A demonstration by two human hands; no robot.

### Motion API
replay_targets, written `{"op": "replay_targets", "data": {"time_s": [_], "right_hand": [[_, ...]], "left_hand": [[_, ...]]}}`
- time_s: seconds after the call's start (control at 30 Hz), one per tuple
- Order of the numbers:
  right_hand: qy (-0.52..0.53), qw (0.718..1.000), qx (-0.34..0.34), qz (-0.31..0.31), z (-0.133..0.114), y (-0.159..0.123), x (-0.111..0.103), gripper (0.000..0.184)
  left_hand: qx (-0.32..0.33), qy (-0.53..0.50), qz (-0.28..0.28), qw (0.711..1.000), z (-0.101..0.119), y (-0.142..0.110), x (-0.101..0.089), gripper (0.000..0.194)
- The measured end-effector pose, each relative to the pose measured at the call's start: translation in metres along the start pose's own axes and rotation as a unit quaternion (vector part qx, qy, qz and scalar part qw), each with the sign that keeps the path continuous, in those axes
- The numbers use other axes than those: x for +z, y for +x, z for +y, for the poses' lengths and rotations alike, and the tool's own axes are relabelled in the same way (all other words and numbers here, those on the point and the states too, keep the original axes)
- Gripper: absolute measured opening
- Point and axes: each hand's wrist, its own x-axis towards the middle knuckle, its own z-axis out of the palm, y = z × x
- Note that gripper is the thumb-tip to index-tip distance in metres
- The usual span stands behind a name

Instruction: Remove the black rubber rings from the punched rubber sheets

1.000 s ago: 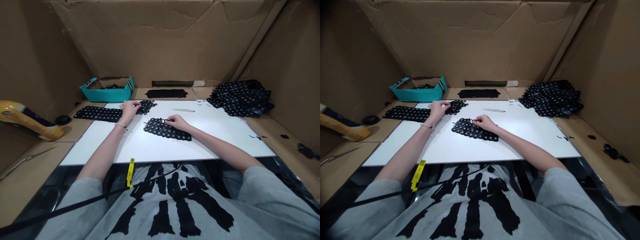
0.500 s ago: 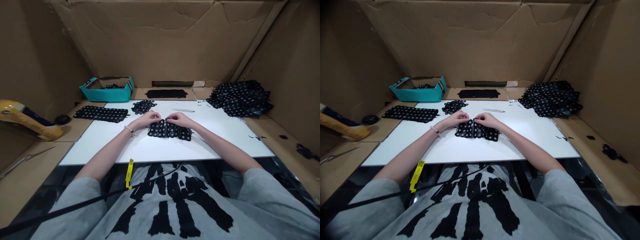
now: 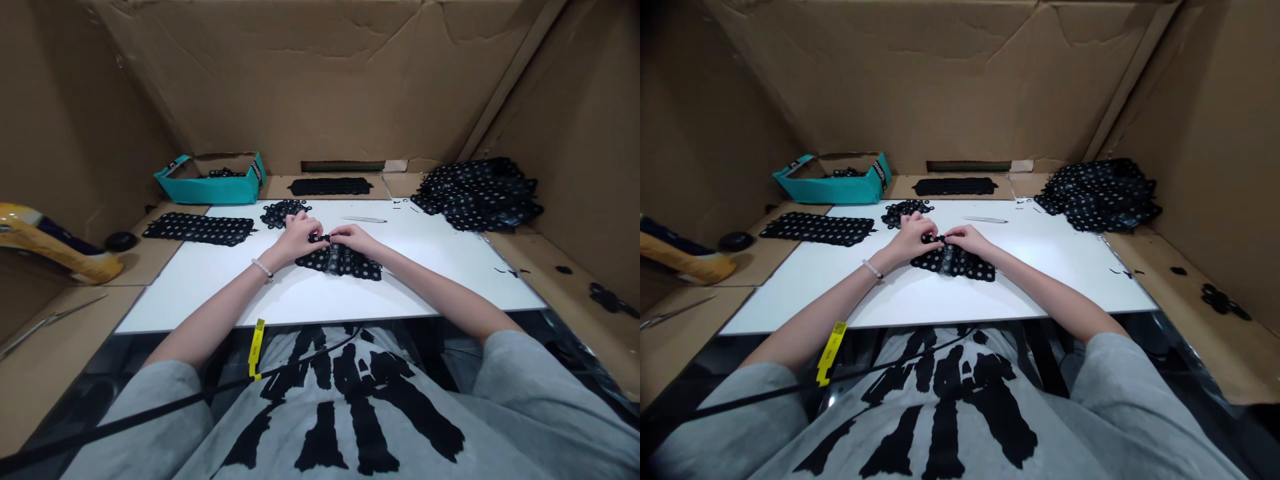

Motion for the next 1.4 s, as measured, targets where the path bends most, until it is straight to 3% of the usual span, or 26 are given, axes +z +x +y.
{"op": "replay_targets", "data": {"time_s": [0.23,0.4,0.47,0.57,0.63,0.77,0.87,1.03,1.1,1.23,1.3,1.4], "right_hand": [[0.021,0.999,0.039,0.029,-0.003,-0.002,0.004,0.027],[-0.036,0.998,0.037,0.041,0.007,0.003,0.006,0.044],[-0.055,0.998,0.026,0.035,0.01,0.004,0.005,0.048],[-0.076,0.996,0.018,0.033,0.011,0.003,0.003,0.05],[-0.085,0.996,0.019,0.03,0.009,0.001,0.003,0.048],[-0.089,0.996,0.013,0.018,0.005,-0.002,0.003,0.047],[-0.067,0.997,0.013,0.029,0.006,-0.002,0.004,0.047],[-0.025,0.999,0.0,0.025,0.006,-0.001,0.005,0.051],[-0.024,0.999,-0.024,0.019,0.006,-0.001,0.005,0.05],[-0.041,0.999,-0.027,0.006,0.006,0.0,0.004,0.049],[-0.05,0.999,-0.02,0.007,0.007,0.0,0.003,0.049],[-0.072,0.997,-0.011,0.007,0.008,0.0,0.001,0.05]], "left_hand": [[-0.032,-0.017,0.014,0.999,0.004,0.001,0.002,0.031],[-0.167,-0.068,0.02,0.983,-0.018,0.011,-0.004,0.03],[-0.215,-0.075,0.063,0.972,-0.035,0.012,-0.012,0.031],[-0.268,-0.024,0.17,0.948,-0.062,0.009,-0.025,0.028],[-0.282,0.018,0.196,0.939,-0.076,0.004,-0.03,0.022],[-0.264,0.057,0.173,0.947,-0.086,-0.001,-0.028,0.015],[-0.202,0.047,0.155,0.966,-0.07,0.003,-0.025,0.021],[-0.045,-0.045,-0.017,0.998,-0.028,0.009,-0.011,0.036],[-0.021,-0.061,-0.043,0.997,-0.018,0.008,-0.004,0.038],[-0.019,-0.126,-0.041,0.991,-0.017,0.008,0.004,0.035],[-0.055,-0.172,-0.035,0.983,-0.024,0.01,0.001,0.033],[-0.159,-0.202,0.067,0.964,-0.043,0.013,-0.01,0.032]]}}
